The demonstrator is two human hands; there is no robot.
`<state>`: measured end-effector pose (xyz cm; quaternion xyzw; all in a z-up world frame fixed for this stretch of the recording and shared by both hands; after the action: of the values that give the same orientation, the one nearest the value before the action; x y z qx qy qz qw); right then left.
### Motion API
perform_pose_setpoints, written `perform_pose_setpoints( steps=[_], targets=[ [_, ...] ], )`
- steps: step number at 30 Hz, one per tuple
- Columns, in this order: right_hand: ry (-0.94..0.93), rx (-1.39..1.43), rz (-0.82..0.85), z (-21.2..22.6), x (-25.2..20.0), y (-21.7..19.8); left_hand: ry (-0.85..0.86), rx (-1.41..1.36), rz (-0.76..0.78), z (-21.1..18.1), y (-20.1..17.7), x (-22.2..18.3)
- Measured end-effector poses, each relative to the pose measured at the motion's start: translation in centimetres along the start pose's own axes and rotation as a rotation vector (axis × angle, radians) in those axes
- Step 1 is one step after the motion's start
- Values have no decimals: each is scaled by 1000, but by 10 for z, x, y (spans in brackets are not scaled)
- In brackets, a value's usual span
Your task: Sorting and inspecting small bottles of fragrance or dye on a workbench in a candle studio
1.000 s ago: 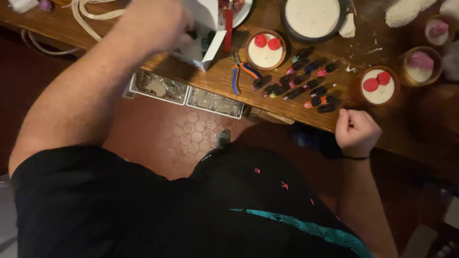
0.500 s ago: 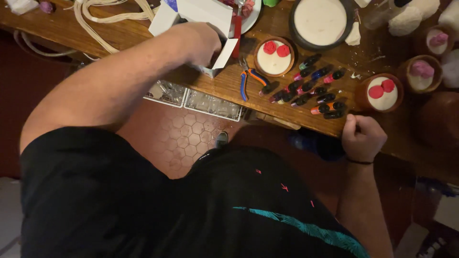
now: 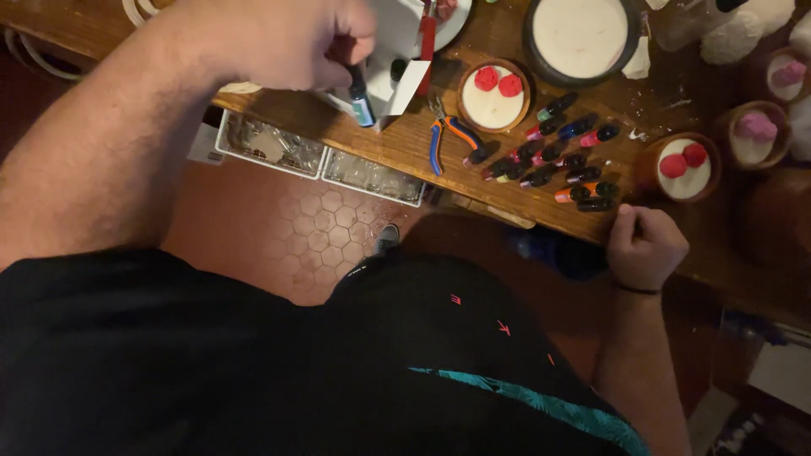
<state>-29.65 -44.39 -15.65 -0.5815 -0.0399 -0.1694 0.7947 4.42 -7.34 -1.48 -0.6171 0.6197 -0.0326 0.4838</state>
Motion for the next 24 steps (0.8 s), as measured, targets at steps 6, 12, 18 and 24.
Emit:
perform_pose_setpoints(
  steps=[6, 12, 18, 24],
  targets=[
    [-5, -16, -22, -1, -1, 0, 252, -210, -17, 14, 3, 11],
    [21, 19, -18, 1, 1, -1, 216, -109, -25, 12, -2, 13],
    [-16, 26, -17, 7, 3, -4, 226, -121, 1, 20, 0, 22],
    [28, 10, -3, -5, -1, 1, 47, -34, -49, 23, 8, 34]
  ],
)
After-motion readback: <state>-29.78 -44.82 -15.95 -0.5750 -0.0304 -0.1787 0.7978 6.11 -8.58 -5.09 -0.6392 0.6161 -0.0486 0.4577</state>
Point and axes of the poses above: each hand's wrist, its own x-axis towards the middle knuckle, its own y-axis out of the palm, z = x × y, the point moved 7 cm from there along x, towards the middle knuckle, and after that the axes turned 15 degrees about z, right-handed, at the moved point
